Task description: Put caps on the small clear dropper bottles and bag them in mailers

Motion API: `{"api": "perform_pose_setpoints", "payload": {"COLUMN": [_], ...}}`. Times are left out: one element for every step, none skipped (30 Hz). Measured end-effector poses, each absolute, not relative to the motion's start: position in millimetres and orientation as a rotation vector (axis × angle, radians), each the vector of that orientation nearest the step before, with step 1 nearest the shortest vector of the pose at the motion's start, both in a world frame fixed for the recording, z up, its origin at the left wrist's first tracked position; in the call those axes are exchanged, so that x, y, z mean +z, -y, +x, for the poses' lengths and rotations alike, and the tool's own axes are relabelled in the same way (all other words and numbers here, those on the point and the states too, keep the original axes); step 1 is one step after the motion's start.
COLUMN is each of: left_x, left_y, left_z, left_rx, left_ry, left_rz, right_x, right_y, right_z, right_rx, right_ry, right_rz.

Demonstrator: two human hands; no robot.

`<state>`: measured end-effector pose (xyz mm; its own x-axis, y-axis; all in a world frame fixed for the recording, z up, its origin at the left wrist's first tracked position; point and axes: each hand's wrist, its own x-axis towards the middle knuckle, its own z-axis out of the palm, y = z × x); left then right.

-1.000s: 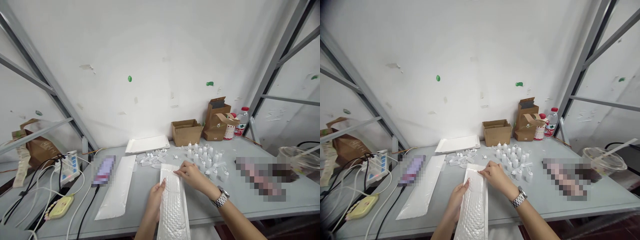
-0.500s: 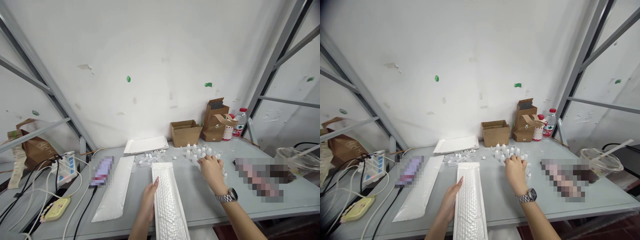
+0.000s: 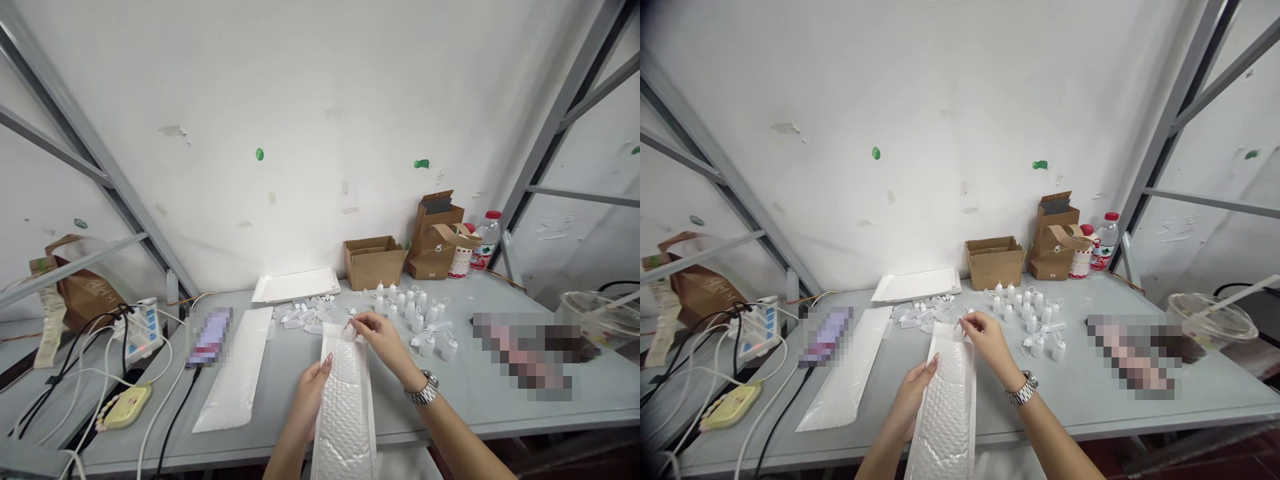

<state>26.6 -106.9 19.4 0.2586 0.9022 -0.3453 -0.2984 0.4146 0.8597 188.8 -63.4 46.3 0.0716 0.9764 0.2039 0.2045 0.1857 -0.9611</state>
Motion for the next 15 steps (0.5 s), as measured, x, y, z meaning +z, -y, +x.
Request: {"api": "perform_pose_setpoints", "payload": {"left_x": [19, 18, 17, 15, 14, 13, 13, 12, 12, 12, 13, 13, 14, 15, 15], "left_y": [106, 106, 105, 105, 105, 105, 105, 104, 104, 104, 104, 104, 104, 104, 103], "left_z": [26, 26, 26, 26, 26, 27, 27, 28, 28, 29, 29, 28, 27, 26, 24], "left_rx": [0.932, 0.938, 0.947, 0.955, 0.960, 0.967, 0.972, 0.978, 0.983, 0.986, 0.992, 0.996, 0.998, 0.997, 0.997], "left_ry": [-0.974, -0.968, -0.963, -0.957, -0.951, -0.948, -0.951, -0.956, -0.961, -0.968, -0.980, -0.998, -1.023, -1.060, -1.110], "left_rz": [0.749, 0.744, 0.738, 0.733, 0.730, 0.724, 0.715, 0.706, 0.700, 0.697, 0.695, 0.697, 0.698, 0.692, 0.675], "right_x": [42, 38, 35, 33, 32, 32, 33, 34, 36, 37, 38, 38, 37, 37, 36], "right_y": [60, 57, 55, 53, 52, 53, 54, 57, 60, 64, 68, 72, 76, 80, 84], "right_z": [189, 190, 191, 191, 191, 189, 188, 186, 184, 183, 184, 186, 191, 198, 207], "right_rx": [0.951, 0.993, 1.018, 1.030, 1.034, 1.027, 1.007, 0.972, 0.923, 0.864, 0.793, 0.707, 0.606, 0.486, 0.343], "right_ry": [1.362, 1.354, 1.355, 1.367, 1.396, 1.440, 1.501, 1.577, 1.661, 1.742, 1.806, 1.844, 1.852, 1.832, 1.789], "right_rz": [-1.233, -1.225, -1.221, -1.221, -1.227, -1.242, -1.262, -1.284, -1.302, -1.308, -1.304, -1.294, -1.289, -1.303, -1.340]}}
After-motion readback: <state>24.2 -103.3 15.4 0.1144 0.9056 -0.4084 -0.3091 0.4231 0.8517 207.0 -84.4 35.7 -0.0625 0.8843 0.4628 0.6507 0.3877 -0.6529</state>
